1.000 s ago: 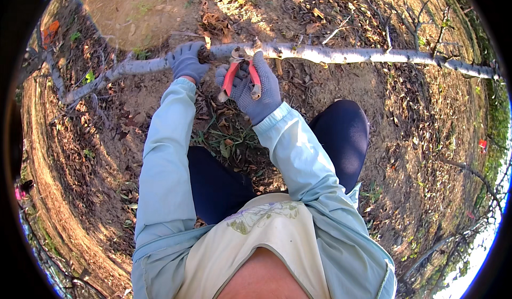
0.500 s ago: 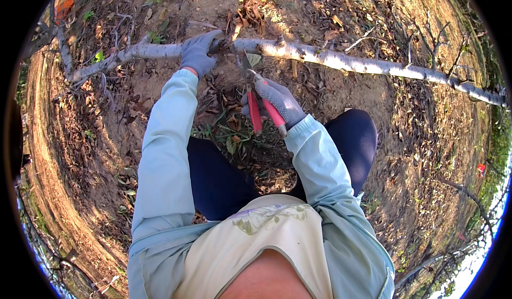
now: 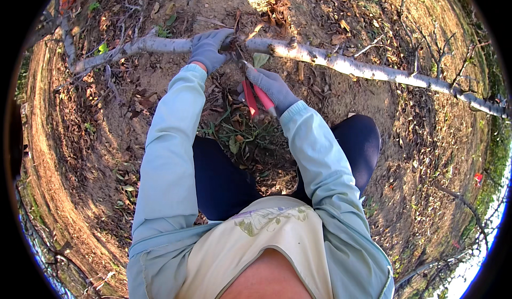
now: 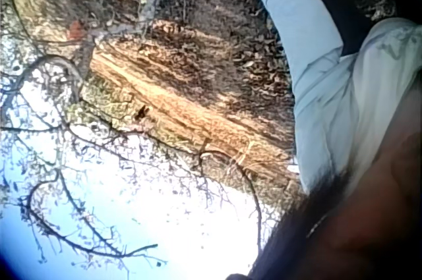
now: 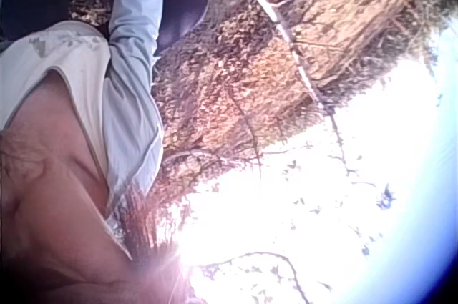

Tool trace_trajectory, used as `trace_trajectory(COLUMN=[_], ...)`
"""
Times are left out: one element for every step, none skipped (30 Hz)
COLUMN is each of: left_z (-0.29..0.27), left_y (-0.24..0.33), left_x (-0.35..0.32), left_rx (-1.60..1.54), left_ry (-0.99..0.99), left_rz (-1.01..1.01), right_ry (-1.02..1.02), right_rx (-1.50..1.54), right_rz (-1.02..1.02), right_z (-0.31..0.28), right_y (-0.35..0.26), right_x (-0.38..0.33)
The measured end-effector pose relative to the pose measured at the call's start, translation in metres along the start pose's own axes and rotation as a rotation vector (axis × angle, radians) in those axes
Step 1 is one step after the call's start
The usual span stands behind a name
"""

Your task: The person uses pruning shears to cut small branches off a fruit tree while kneeling and then while standing.

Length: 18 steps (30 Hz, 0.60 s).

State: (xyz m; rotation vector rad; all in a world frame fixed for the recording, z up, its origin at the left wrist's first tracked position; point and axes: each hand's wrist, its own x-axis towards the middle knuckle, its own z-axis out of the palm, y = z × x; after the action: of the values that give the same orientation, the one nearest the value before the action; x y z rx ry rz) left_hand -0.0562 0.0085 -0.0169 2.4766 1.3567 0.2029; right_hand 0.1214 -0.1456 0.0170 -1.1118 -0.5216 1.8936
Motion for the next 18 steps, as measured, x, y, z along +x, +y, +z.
trace_trajectory(left_z=[0.001, 0.003, 0.005, 0.005, 0.005, 0.006, 0.005, 0.006, 0.006, 0.005, 0.004, 0.003, 0.003, 0.002, 0.002, 0.001, 0.0, -0.002], left_y=[-0.001, -0.003, -0.004, -0.004, -0.003, -0.003, -0.002, -0.002, -0.002, -0.002, -0.003, -0.003, -0.003, -0.002, -0.001, 0.0, 0.001, 0.002], left_x=[0.0, 0.0, 0.0, -0.001, -0.001, 0.0, 0.0, -0.001, 0.0, -0.001, -0.001, -0.001, 0.0, 0.0, 0.0, 0.0, 0.0, 0.0], left_rx=[-0.003, -0.004, -0.005, -0.007, -0.007, -0.007, -0.007, -0.012, -0.017, -0.021, -0.016, -0.01, -0.006, 0.001, 0.008, 0.017, 0.021, 0.024], left_ry=[0.004, 0.013, 0.022, 0.029, 0.013, -0.003, -0.019, -0.024, -0.03, -0.034, -0.045, -0.057, -0.069, -0.072, -0.075, -0.076, -0.082, -0.088], left_rz=[0.007, 0.014, 0.02, 0.028, 0.017, 0.007, -0.005, -0.01, -0.015, -0.022, -0.028, -0.034, -0.037, -0.035, -0.032, -0.031, -0.037, -0.042], right_ry=[-0.007, -0.017, -0.027, -0.035, -0.026, -0.016, -0.007, 0.013, 0.034, 0.051, 0.038, 0.025, 0.015, 0.012, 0.008, 0.002, -0.005, -0.011], right_rx=[-0.011, -0.017, -0.023, -0.027, -0.039, -0.051, -0.063, -0.076, -0.089, -0.102, -0.133, -0.163, -0.194, -0.219, -0.244, -0.269, -0.283, -0.296], right_rz=[-0.005, -0.013, -0.021, -0.028, -0.042, -0.057, -0.07, -0.076, -0.083, -0.089, -0.083, -0.077, -0.073, -0.012, 0.049, 0.109, 0.092, 0.074], right_z=[0.0, -0.001, -0.002, -0.003, -0.003, -0.004, -0.003, -0.003, -0.002, -0.001, -0.002, -0.003, -0.006, -0.008, -0.011, -0.014, -0.016, -0.018], right_y=[-0.001, -0.001, -0.001, 0.0, 0.0, 0.0, 0.0, 0.001, 0.003, 0.004, 0.006, 0.009, 0.012, 0.016, 0.02, 0.025, 0.03, 0.035], right_x=[0.001, 0.003, 0.005, 0.006, 0.007, 0.008, 0.008, 0.008, 0.008, 0.007, 0.005, 0.003, 0.0, -0.004, -0.008, -0.011, -0.014, -0.015])
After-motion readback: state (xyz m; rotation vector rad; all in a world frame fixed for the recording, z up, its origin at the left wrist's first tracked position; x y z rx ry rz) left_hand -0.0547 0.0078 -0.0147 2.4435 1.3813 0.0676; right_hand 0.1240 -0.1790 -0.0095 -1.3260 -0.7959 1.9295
